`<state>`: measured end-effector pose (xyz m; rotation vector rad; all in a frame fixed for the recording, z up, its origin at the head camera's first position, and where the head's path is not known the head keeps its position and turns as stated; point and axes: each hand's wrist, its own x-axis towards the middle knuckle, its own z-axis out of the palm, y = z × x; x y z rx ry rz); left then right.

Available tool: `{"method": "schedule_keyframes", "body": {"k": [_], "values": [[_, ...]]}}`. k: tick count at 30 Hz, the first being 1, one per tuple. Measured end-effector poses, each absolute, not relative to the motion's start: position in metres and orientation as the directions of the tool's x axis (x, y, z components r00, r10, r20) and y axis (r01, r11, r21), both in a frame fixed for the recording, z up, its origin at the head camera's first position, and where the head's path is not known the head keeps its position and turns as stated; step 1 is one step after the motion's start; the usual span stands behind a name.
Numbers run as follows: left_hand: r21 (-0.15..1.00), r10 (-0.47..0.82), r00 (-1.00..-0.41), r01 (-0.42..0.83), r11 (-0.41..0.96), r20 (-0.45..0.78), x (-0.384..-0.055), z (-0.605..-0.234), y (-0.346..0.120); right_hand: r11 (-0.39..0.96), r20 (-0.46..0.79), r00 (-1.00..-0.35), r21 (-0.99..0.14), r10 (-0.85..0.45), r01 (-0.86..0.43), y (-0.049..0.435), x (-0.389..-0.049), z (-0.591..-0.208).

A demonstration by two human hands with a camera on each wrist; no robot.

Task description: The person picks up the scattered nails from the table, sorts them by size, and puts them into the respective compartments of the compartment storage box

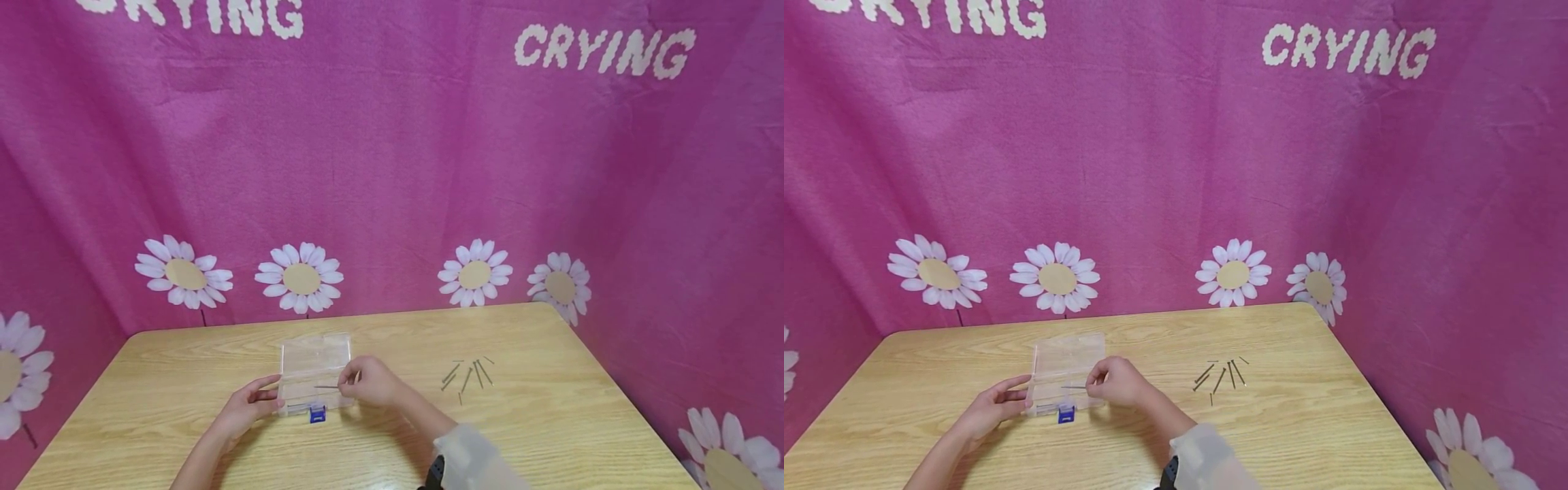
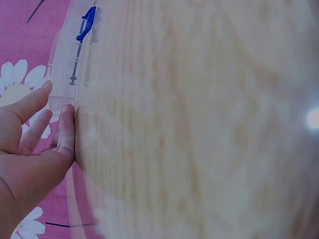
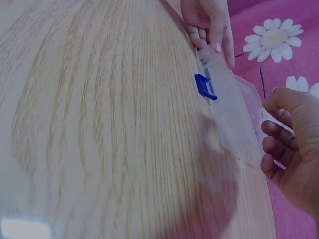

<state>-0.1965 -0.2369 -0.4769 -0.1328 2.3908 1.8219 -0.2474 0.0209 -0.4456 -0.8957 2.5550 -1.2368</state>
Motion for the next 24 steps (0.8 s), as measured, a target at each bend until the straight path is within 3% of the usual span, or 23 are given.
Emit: {"method": "schedule_keyframes", "body": {"k": [24], "values": [[0.954, 0.016, -0.987, -0.149, 0.261, -0.159, -0.196, -0.476, -0.237, 0.498, 0.07, -0.83, -0.77, -0.554, -0.398, -0.022, -0.245, -0.451]]}}
